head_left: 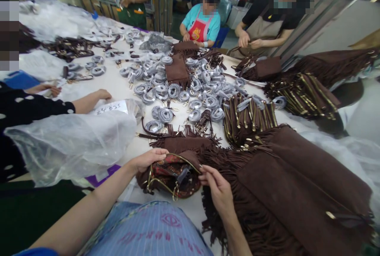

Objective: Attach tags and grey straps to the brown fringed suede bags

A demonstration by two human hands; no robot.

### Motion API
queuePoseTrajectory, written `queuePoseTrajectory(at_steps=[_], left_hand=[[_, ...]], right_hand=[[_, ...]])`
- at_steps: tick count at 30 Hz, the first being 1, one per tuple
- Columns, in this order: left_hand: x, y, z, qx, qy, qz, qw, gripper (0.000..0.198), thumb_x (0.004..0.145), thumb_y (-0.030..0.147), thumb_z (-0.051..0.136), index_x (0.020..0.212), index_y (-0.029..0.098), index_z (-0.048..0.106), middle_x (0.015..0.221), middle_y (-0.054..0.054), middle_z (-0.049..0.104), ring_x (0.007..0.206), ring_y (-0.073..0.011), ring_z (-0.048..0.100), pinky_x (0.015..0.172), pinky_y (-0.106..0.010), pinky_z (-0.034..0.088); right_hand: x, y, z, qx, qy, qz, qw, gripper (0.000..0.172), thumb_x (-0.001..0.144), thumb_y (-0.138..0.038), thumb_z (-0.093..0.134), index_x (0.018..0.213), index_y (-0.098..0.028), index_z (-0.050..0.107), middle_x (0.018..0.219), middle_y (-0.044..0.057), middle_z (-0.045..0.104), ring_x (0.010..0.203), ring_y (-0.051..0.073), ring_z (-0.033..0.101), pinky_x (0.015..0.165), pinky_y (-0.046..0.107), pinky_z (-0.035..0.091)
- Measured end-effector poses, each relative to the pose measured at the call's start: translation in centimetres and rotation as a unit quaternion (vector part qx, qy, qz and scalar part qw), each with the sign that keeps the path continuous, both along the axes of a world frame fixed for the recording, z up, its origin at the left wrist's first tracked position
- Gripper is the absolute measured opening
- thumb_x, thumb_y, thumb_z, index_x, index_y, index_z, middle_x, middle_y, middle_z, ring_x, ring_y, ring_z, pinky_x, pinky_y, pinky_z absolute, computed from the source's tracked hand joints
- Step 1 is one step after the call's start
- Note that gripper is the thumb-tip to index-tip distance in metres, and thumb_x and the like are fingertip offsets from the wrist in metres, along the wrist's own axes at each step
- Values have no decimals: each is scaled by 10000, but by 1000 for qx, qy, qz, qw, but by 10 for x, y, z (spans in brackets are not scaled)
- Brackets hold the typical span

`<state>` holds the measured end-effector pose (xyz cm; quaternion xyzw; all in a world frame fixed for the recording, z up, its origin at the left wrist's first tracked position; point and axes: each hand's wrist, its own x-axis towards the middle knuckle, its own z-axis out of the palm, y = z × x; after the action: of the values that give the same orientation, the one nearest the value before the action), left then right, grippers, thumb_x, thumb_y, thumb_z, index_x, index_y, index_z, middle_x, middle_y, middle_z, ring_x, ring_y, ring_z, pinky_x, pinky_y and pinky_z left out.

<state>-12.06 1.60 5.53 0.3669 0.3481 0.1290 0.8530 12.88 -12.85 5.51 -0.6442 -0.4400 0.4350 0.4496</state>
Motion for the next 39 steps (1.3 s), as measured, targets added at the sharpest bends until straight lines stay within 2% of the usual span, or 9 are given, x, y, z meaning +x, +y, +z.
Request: queuePoseTrajectory(at_steps=[6,10,13,18,22,26,28,34,39], left_hand=[[-3,13,2,-49,-17,8,999,402,599,324,835,881,111,644,792,-42,665,638,-112,590,645,-224,462],[0,13,-16,-48,17,8,999,435,565,359,826,861,111,624,799,-51,655,660,-130,591,690,-265,469],[-2,17,-20,58,88,-37,994,368,668,444,715,817,135,582,718,-11,600,615,-124,544,654,-265,454],[1,21,4,415,287,-86,859,198,806,291,518,649,171,511,669,-9,523,726,-170,521,726,-276,424],[11,-12,29,592,295,-107,742,131,847,206,476,772,180,581,817,-48,616,803,-180,563,757,-269,421],[21,-56,27,567,280,-331,700,160,851,188,505,776,173,645,790,-75,684,750,-205,640,707,-279,466],[25,-67,19,550,331,-378,667,157,838,174,523,791,145,671,805,-121,699,763,-247,666,708,-313,488],[30,-60,7,588,347,-337,648,199,874,253,522,818,141,676,790,-134,699,780,-257,671,749,-338,507],[21,-52,17,581,391,-344,625,168,806,250,618,916,131,662,933,-156,690,868,-282,651,799,-373,497]], right_hand=[[11,-3,8,-56,22,91,994,682,849,-411,576,1464,-251,330,1494,84,374,1325,239,412,996,345,466],[-6,-2,-6,-133,133,69,980,604,818,-526,586,1326,-219,474,1209,94,597,936,233,627,694,316,568],[-9,-4,-21,-137,125,32,982,484,765,-594,619,1035,-194,589,783,8,598,606,160,546,486,247,487],[3,-14,-22,-62,-67,43,995,355,879,-520,509,763,-194,589,647,-20,508,610,143,472,574,229,419],[5,-25,-16,-44,-122,61,990,350,916,-478,464,757,-195,594,675,-10,541,640,148,482,629,233,400],[0,-34,-18,-64,-109,42,991,361,920,-505,453,799,-198,597,687,-11,542,634,150,484,614,229,395],[-1,-36,-18,-69,-109,31,991,364,916,-519,456,830,-199,606,696,-7,557,650,158,503,617,230,401],[6,-39,-11,-59,-126,31,990,341,920,-492,460,908,-212,654,811,24,653,755,195,587,721,257,451],[15,-44,-15,-25,-184,37,982,315,928,-445,440,855,-225,653,898,72,661,862,232,606,822,311,462]])
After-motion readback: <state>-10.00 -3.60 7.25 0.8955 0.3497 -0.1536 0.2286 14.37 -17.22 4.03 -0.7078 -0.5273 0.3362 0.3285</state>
